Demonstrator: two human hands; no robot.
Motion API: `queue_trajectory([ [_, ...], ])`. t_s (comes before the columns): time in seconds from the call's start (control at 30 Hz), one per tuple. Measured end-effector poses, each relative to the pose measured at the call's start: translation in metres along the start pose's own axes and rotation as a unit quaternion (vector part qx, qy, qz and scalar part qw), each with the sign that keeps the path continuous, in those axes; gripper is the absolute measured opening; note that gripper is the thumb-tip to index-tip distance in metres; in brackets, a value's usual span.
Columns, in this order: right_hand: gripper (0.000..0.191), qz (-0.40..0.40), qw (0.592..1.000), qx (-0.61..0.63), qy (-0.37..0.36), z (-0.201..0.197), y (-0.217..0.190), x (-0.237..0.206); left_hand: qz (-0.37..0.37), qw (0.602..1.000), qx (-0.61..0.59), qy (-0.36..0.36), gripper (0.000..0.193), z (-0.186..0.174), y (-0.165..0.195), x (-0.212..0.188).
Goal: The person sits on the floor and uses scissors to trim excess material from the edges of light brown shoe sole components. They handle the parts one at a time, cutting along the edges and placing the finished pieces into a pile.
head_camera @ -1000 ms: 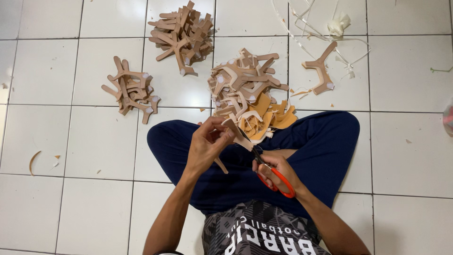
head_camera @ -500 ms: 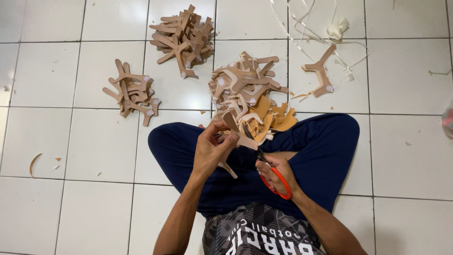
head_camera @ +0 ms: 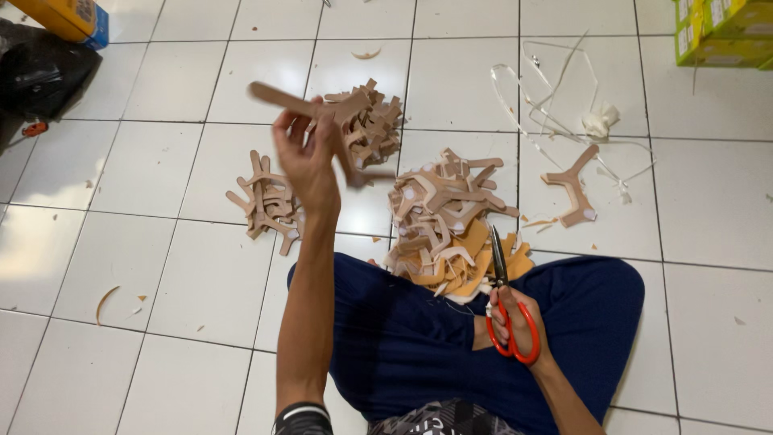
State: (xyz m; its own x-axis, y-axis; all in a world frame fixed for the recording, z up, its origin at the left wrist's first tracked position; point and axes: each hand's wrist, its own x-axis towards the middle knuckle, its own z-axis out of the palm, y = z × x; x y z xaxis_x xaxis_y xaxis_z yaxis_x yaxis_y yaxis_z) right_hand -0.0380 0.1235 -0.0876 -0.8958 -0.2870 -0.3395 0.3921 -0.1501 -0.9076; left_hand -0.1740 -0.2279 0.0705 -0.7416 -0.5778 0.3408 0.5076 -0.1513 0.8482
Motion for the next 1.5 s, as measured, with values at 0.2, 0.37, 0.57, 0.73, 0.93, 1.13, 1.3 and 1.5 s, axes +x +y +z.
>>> queue_trajectory([
  [0.2, 0.048, 0.027, 0.998, 0.036, 0.036, -0.006, -0.005, 0.015, 0.062, 0.886, 0.459, 0.016, 0.052, -0.102, -0.151, -0.033],
  [0.37, 0.045, -0.003, 0.997, 0.043, 0.068, -0.031, -0.017, 0.069, -0.155, 0.909, 0.366, -0.128, 0.026, -0.093, -0.174, -0.122],
  [0.57, 0.05, 0.011, 0.991, 0.06, 0.119, -0.048, -0.021, 0.129, -0.07, 0.856, 0.466, -0.214, 0.018, -0.058, -0.155, -0.134],
  [0.73, 0.053, 0.038, 0.983, 0.125, 0.131, -0.069, -0.01, 0.131, -0.149, 0.853, 0.458, -0.2, 0.018, -0.054, -0.168, -0.134],
  [0.93, 0.054, 0.035, 0.98, 0.148, 0.131, -0.082, -0.003, 0.133, -0.086, 0.853, 0.476, -0.194, 0.016, -0.042, -0.173, -0.142],
  [1.13, 0.055, 0.05, 0.979, 0.15, 0.131, -0.09, -0.005, 0.135, 0.071, 0.808, 0.517, -0.274, 0.017, -0.001, -0.183, -0.13],
  [1.3, 0.051, 0.075, 0.991, 0.028, 0.109, -0.094, -0.001, 0.141, 0.209, 0.721, 0.528, -0.396, 0.038, 0.057, -0.221, -0.102],
  [1.5, 0.055, 0.098, 0.985, -0.14, -0.014, -0.099, 0.009, 0.142, 0.182, 0.572, 0.641, -0.479, 0.033, 0.088, -0.25, -0.088],
])
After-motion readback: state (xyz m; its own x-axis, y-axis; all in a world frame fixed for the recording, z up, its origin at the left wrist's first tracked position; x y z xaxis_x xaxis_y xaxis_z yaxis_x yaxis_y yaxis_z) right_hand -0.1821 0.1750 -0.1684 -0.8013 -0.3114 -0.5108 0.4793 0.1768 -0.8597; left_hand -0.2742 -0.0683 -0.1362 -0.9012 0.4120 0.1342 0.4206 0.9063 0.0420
